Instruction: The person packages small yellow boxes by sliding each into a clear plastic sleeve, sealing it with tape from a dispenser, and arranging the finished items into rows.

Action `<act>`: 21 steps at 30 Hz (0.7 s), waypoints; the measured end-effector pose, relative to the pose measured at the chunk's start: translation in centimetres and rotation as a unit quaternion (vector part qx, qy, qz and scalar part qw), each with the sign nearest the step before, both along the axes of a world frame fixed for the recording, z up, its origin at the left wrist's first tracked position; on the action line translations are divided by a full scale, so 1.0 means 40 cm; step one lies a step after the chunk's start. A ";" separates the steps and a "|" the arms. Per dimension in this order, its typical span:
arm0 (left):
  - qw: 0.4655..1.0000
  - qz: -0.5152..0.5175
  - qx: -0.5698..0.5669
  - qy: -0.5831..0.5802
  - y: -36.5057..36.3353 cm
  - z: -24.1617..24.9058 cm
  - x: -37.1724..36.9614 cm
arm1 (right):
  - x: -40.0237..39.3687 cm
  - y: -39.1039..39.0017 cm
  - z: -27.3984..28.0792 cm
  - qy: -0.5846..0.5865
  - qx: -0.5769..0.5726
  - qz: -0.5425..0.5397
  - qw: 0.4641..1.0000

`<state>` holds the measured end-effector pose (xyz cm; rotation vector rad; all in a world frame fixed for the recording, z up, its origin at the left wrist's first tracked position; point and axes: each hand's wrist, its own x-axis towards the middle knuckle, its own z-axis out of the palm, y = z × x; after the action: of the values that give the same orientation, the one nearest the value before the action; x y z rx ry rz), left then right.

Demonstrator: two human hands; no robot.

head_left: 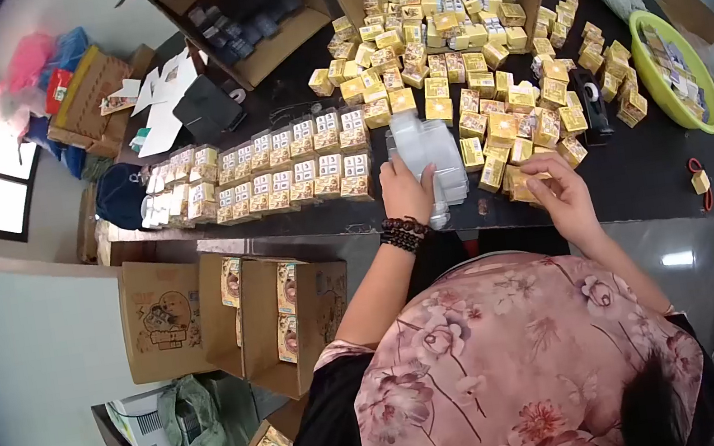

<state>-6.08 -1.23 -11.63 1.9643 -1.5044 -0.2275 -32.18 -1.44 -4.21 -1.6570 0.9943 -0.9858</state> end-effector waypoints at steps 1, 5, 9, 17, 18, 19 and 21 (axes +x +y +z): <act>1.000 0.013 -0.006 -0.004 -0.005 -0.008 0.012 | -0.006 0.001 -0.006 -0.005 -0.005 0.012 1.000; 0.994 0.062 -0.049 0.077 0.015 0.023 0.026 | -0.034 0.003 -0.036 -0.035 0.030 0.016 0.999; 0.945 -0.018 -0.141 0.293 0.065 0.050 -0.011 | -0.012 -0.023 -0.083 -0.039 0.070 0.018 0.997; 0.969 -0.141 -0.205 0.010 0.166 0.266 -0.090 | 0.066 0.011 0.032 -0.100 0.181 0.168 0.964; 0.960 -0.174 -0.196 -0.101 0.174 0.277 -0.073 | 0.064 0.017 0.034 -0.029 0.124 0.183 0.975; 0.961 -0.198 -0.178 -0.075 0.171 0.261 -0.069 | 0.057 0.015 0.014 0.024 0.014 0.183 0.983; 0.957 -0.195 -0.210 -0.050 0.181 0.237 -0.072 | 0.055 0.024 0.012 0.031 0.019 0.192 0.981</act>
<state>-8.97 5.99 -2.14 1.3547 -1.8266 0.0302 -30.00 -0.47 -3.73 -1.7722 0.6898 -0.6560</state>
